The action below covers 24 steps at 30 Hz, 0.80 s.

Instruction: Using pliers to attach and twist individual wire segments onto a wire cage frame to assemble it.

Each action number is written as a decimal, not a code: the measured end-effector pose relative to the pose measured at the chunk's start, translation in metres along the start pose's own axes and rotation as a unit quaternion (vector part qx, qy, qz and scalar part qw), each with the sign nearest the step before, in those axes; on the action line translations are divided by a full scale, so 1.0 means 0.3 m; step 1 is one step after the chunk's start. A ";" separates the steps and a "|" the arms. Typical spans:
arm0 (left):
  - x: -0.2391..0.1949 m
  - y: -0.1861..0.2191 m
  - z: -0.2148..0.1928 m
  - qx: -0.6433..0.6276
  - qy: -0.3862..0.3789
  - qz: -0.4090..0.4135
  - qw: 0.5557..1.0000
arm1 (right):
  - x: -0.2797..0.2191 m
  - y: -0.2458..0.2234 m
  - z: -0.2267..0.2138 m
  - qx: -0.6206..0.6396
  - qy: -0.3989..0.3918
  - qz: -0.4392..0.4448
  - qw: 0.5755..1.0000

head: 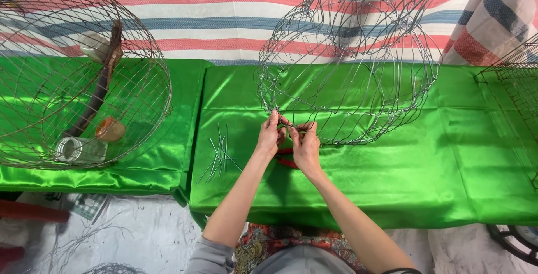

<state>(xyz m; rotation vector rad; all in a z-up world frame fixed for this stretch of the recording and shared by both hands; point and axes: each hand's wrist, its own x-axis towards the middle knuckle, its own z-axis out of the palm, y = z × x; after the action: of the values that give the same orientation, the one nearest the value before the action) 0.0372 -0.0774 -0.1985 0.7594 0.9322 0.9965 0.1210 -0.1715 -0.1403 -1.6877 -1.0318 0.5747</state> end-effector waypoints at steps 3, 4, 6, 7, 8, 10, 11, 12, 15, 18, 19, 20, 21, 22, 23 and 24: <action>0.016 -0.016 -0.008 -0.006 0.000 0.001 1.000 | 0.004 0.005 0.000 0.000 -0.003 -0.002 1.000; 0.023 -0.027 -0.013 -0.011 0.001 0.002 1.000 | 0.003 0.009 0.000 -0.002 -0.004 -0.003 1.000; 0.025 -0.032 -0.018 -0.016 0.000 0.002 1.000 | 0.002 0.013 -0.001 0.006 -0.008 -0.002 1.000; 0.026 -0.034 -0.020 -0.020 -0.001 0.003 1.000 | 0.002 0.016 -0.002 0.015 -0.011 -0.001 1.000; 0.008 -0.012 -0.006 -0.020 -0.002 0.003 1.000 | 0.000 0.019 -0.002 0.015 -0.011 -0.001 1.000; -0.029 0.035 0.019 -0.039 0.011 -0.007 0.999 | -0.002 0.024 -0.001 0.016 -0.011 0.002 1.000; -0.018 0.030 0.015 -0.040 0.012 -0.006 0.999 | -0.001 0.013 -0.001 0.016 -0.011 0.001 1.000; -0.012 0.022 0.008 -0.040 0.011 -0.007 0.999 | -0.004 0.004 -0.002 0.015 -0.014 0.001 1.000; -0.008 0.017 0.004 -0.043 0.012 -0.009 0.999 | -0.006 -0.003 -0.004 0.016 -0.019 0.002 1.000; -0.003 0.009 -0.002 -0.046 0.013 -0.010 0.999 | -0.009 -0.022 -0.009 0.012 -0.024 0.006 1.000; 0.000 0.003 -0.005 -0.046 0.012 -0.010 0.999 | -0.009 -0.032 -0.012 0.007 -0.026 0.008 1.000; 0.002 0.003 -0.008 -0.045 0.010 -0.011 0.999 | -0.006 -0.020 -0.004 0.007 -0.024 0.008 1.000; 0.004 0.001 -0.009 -0.033 0.028 -0.018 0.999 | -0.001 -0.007 0.000 0.005 -0.020 0.009 1.000; 0.005 -0.008 0.001 -0.019 0.044 -0.027 0.998 | 0.003 0.011 -0.004 0.003 -0.012 0.011 1.000; 0.015 -0.017 -0.012 -0.018 0.038 -0.030 0.999 | 0.002 0.006 0.001 0.001 -0.006 0.012 1.000; 0.029 -0.032 -0.014 -0.002 0.044 -0.035 0.998 | 0.003 0.006 -0.003 -0.001 -0.004 0.016 1.000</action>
<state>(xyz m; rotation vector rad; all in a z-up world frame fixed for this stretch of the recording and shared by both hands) 0.0388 -0.0725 -0.2111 0.6798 1.0268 0.9755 0.1226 -0.1714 -0.1416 -1.7085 -1.0118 0.6016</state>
